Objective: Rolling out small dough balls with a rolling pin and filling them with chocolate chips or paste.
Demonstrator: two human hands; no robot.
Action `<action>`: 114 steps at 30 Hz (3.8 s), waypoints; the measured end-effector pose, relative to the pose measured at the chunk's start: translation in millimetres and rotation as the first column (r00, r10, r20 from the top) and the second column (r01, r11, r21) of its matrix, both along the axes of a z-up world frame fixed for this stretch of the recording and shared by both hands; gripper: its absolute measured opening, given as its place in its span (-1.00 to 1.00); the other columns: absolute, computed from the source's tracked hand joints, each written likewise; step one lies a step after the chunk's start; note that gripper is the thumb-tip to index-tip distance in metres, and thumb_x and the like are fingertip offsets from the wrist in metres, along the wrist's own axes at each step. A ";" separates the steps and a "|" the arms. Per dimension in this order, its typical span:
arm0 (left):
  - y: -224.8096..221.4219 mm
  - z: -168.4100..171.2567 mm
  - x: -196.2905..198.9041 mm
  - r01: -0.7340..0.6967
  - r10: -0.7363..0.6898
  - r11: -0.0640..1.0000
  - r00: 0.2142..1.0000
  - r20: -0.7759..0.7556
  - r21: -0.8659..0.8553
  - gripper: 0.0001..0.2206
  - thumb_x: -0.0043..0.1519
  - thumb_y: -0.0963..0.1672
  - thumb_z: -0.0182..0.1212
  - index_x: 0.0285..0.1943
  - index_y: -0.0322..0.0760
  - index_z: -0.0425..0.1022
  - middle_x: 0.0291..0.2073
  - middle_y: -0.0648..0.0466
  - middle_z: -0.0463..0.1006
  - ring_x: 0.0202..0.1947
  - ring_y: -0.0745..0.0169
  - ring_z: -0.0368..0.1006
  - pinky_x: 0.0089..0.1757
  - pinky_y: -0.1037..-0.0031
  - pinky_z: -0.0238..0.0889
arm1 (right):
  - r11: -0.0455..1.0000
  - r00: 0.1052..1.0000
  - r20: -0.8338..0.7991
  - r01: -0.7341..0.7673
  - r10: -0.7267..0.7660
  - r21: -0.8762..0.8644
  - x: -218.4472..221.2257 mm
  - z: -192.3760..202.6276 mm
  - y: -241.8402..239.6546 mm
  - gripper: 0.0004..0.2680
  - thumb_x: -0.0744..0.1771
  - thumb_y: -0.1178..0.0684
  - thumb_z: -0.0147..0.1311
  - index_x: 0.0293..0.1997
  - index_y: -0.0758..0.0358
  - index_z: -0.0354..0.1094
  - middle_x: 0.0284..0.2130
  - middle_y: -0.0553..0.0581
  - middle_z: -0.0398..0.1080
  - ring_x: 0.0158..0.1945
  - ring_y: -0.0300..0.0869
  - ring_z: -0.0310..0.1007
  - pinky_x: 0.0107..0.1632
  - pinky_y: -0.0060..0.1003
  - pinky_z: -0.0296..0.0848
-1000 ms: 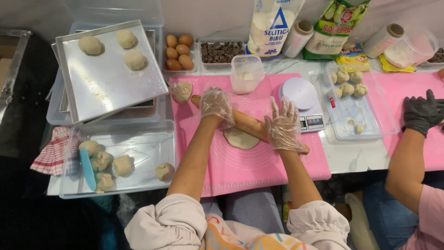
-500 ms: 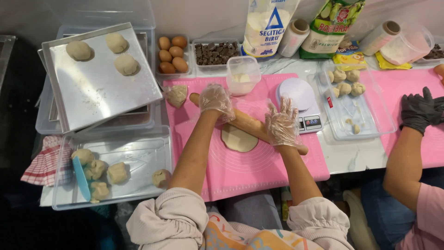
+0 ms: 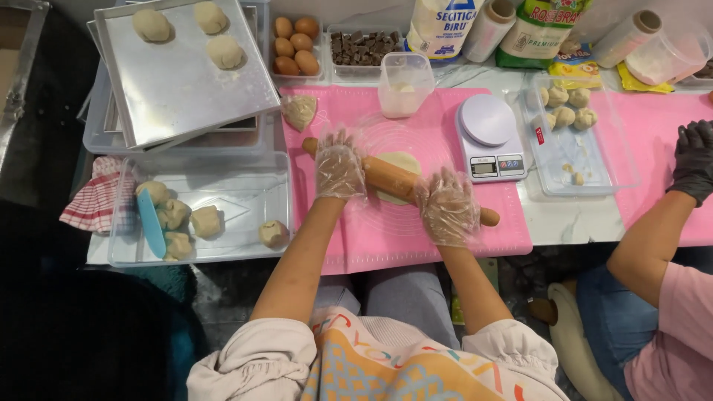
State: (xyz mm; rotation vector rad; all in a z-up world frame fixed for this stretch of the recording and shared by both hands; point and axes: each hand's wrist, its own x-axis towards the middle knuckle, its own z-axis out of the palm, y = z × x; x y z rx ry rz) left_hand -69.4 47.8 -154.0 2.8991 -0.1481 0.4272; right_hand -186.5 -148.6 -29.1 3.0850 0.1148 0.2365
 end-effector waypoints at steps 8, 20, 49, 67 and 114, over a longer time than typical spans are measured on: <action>17.5 30.4 -51.0 0.119 -0.120 0.993 0.991 0.061 0.021 -0.41 -0.01 0.03 -0.02 0.18 -0.32 0.12 0.10 -0.12 0.19 0.17 0.00 0.01 0.16 0.26 -0.31 | 0.997 0.886 0.464 0.019 0.018 -0.074 -35.7 -4.3 21.6 -0.62 0.26 -0.26 -0.16 -0.08 0.26 0.28 -0.16 0.19 0.35 -0.04 -0.03 0.31 0.07 -0.06 0.15; -0.6 72.1 -35.2 0.013 -0.020 0.997 0.993 -0.113 -0.070 -0.52 0.08 0.02 -0.18 0.18 -0.16 0.14 0.12 0.02 0.21 0.16 0.07 0.06 0.13 0.18 -0.30 | 0.995 0.980 0.171 0.102 -0.098 -0.018 -5.8 8.4 16.3 -0.49 0.23 -0.38 -0.27 0.12 0.19 0.10 0.05 0.19 0.16 0.20 -0.02 0.01 0.18 0.02 -0.06; -29.3 -35.0 129.8 -0.014 -0.005 0.988 0.992 -0.123 -0.153 -0.74 0.06 -0.05 -0.11 -0.16 -0.24 0.27 -0.22 -0.03 0.39 -0.05 0.03 0.26 0.00 0.27 0.00 | 0.987 0.986 -0.097 0.122 -0.132 -0.106 61.4 3.1 -4.0 -0.64 0.32 -0.23 -0.52 0.19 -0.04 -0.01 0.22 0.24 -0.17 0.29 0.03 -0.25 0.20 -0.04 -0.17; 16.1 22.1 -33.7 -0.069 0.057 0.994 0.989 -0.137 -0.087 -0.51 0.13 0.03 -0.26 0.20 -0.25 0.15 0.13 0.06 0.23 0.20 0.10 0.00 0.19 0.22 -0.45 | 0.992 0.868 0.488 -0.042 0.093 -0.116 -45.7 3.1 34.7 -0.64 0.27 -0.14 -0.14 0.04 0.32 0.15 -0.08 0.31 0.27 -0.01 0.08 0.26 0.03 0.07 0.16; -16.8 97.9 -104.8 0.172 -0.211 0.970 0.948 -0.238 -0.172 -0.64 0.08 0.01 -0.14 0.08 0.13 0.24 0.09 0.05 0.24 0.16 -0.03 0.04 0.04 0.07 -0.13 | 0.591 0.999 -0.036 0.046 -0.029 0.805 36.1 63.8 -23.8 -0.68 0.17 -0.09 0.07 -0.02 0.04 0.24 -0.42 0.20 0.34 -0.34 -0.06 0.38 -0.33 -0.24 0.36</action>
